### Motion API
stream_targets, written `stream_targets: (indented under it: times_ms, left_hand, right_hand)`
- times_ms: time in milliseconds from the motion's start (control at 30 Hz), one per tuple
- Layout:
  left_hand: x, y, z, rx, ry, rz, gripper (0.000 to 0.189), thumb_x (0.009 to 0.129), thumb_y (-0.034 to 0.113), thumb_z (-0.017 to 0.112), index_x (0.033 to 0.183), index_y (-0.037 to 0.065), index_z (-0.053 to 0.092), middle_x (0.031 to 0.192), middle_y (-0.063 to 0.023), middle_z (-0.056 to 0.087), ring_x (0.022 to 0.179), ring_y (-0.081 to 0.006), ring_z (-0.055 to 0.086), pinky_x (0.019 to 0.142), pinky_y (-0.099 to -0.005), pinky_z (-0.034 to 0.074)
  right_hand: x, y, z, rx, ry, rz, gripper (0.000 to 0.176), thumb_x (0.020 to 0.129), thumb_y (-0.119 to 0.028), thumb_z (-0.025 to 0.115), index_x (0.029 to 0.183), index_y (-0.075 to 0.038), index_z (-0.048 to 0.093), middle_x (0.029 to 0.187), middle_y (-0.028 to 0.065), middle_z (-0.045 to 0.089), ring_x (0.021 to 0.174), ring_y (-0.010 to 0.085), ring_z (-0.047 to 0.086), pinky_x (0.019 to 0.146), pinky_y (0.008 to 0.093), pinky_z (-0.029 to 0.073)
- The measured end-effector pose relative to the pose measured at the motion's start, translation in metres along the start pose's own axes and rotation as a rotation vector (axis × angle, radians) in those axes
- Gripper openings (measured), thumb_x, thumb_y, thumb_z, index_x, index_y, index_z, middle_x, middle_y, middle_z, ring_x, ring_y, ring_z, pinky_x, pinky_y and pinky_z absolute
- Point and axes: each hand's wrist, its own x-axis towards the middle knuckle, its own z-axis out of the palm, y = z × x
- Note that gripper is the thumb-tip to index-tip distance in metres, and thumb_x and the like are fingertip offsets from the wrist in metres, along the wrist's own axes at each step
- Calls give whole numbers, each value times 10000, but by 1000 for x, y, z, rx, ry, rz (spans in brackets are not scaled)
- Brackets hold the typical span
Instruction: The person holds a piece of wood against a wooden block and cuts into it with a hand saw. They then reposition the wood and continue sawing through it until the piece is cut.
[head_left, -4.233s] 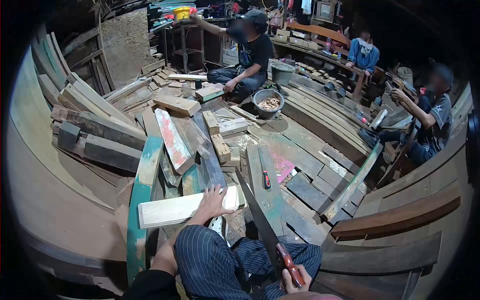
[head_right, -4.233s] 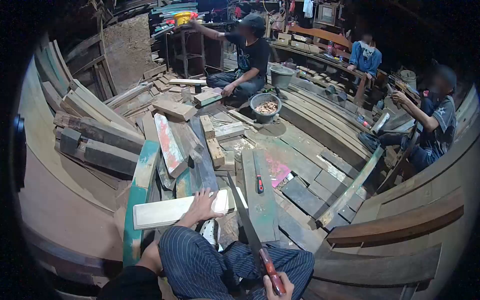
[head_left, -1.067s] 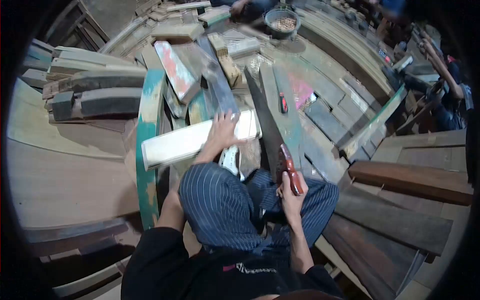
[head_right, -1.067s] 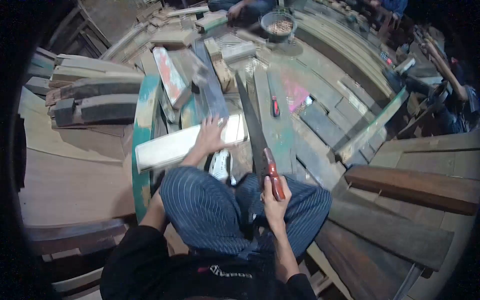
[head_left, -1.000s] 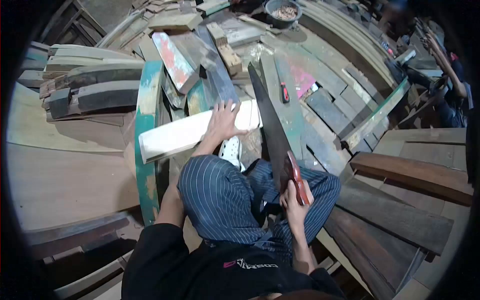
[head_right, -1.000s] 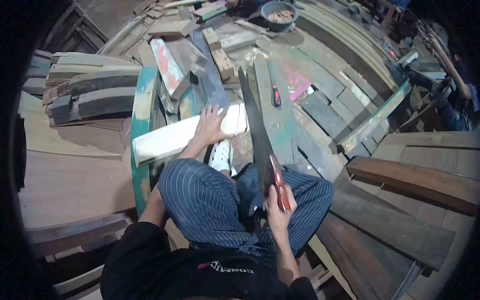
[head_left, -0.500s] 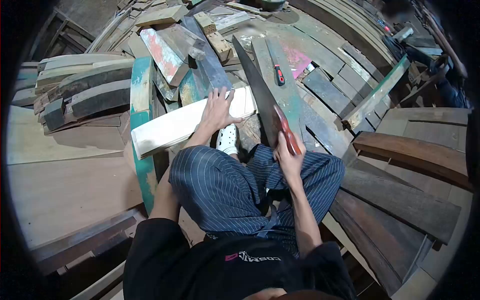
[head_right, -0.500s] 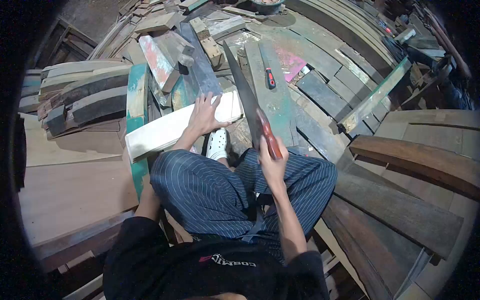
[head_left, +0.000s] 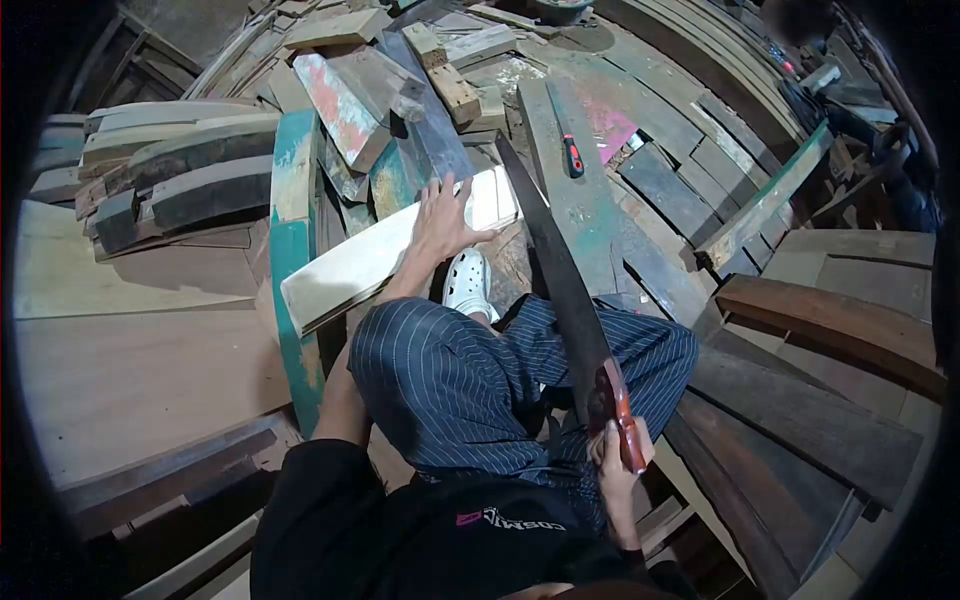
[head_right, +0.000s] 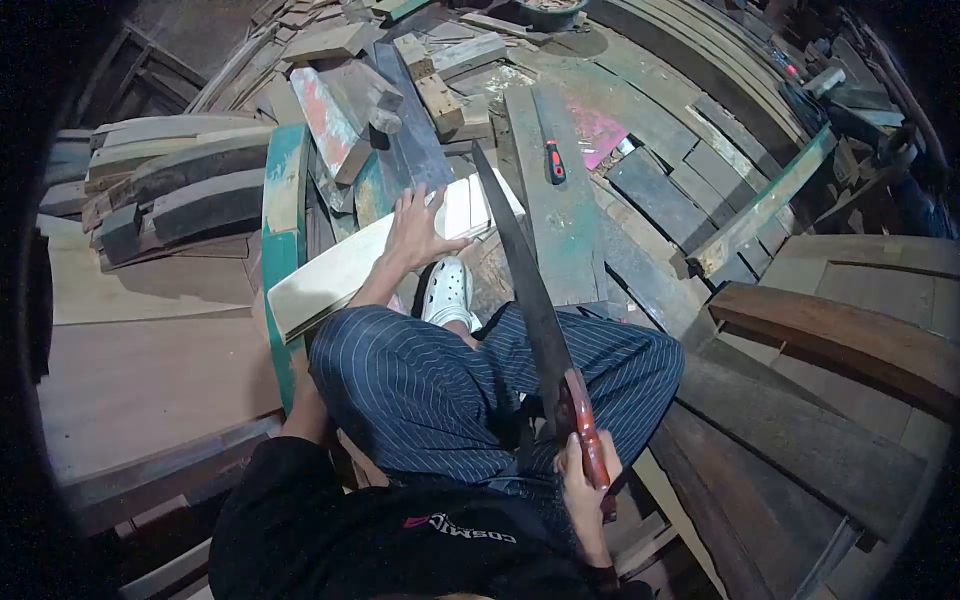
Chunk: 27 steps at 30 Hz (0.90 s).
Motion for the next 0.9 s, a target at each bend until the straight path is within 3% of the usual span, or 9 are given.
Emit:
stream_targets:
  times_ms: [67, 133, 333, 400, 567, 633, 700, 733, 900]
  left_hand:
    - [-2, -1, 2, 9, 21, 11, 1050, 627, 567, 862, 1418, -34, 523, 1375, -293, 475, 1269, -469, 440, 1081, -552, 375]
    - [-2, -1, 3, -7, 18, 10, 1053, 625, 569, 862, 1417, -37, 522, 1372, -299, 476, 1267, -472, 441, 1083, -556, 372]
    - [0, -5, 3, -32, -36, 63, 1056, 617, 569, 865, 1441, 10, 514, 1292, -221, 495, 1266, -465, 444, 1093, -553, 364]
    - [0, -4, 3, -35, -49, 48, 1057, 614, 571, 865, 1441, 13, 514, 1290, -226, 496, 1272, -461, 445, 1096, -548, 363]
    - [-1, -2, 3, -13, -19, 30, 1055, 609, 571, 870, 1438, 16, 527, 1355, -255, 480, 1301, -478, 438, 1106, -543, 364]
    - [-1, -3, 2, -27, -27, 23, 1063, 610, 574, 871, 1445, 16, 522, 1366, -260, 477, 1301, -484, 439, 1108, -551, 363]
    - [-2, 0, 1, -13, -29, 25, 1069, 607, 579, 873, 1446, 16, 524, 1376, -266, 475, 1306, -488, 436, 1114, -558, 358]
    - [-2, -1, 2, -2, -32, 35, 1072, 605, 582, 873, 1446, 16, 525, 1381, -269, 474, 1309, -490, 434, 1117, -562, 356]
    - [-1, -5, 4, -35, -118, 92, 1101, 604, 610, 857, 1485, 53, 500, 1446, -258, 437, 1379, -525, 368, 1171, -588, 310]
  right_hand:
    - [29, -8, 6, -311, -31, -194, 107, 966, -60, 669, 912, 8, 606, 596, 29, 548, 467, 98, 528, 472, 269, 422]
    - [60, -10, 18, -340, -44, -222, 91, 932, -59, 706, 900, -4, 640, 617, 51, 569, 520, 88, 553, 504, 253, 422]
    - [151, 9, 83, -145, -107, -319, 120, 960, -102, 703, 977, 6, 654, 643, 9, 542, 560, 46, 490, 497, 250, 382]
    - [165, 4, 95, 21, -157, -121, 119, 965, -108, 701, 979, -2, 648, 638, -4, 536, 520, 49, 502, 466, 248, 378]
    - [99, -4, 57, -171, -97, -192, 88, 978, -77, 674, 978, 1, 634, 640, -21, 526, 521, 34, 499, 473, 225, 368]
    - [55, -13, 27, -130, -54, 5, 79, 975, -62, 673, 964, 5, 633, 653, -8, 543, 551, 34, 512, 489, 218, 372]
    - [29, -23, 2, -279, -27, -108, 86, 970, -50, 669, 941, 11, 615, 656, 1, 558, 540, 45, 523, 488, 221, 383]
    - [15, -31, -2, -111, 17, 72, 94, 968, -47, 666, 923, 9, 606, 657, 8, 563, 526, 52, 521, 483, 228, 389]
    - [44, -14, 17, -224, -57, -60, 86, 971, -57, 666, 950, 15, 624, 640, -4, 566, 505, 51, 537, 466, 216, 384]
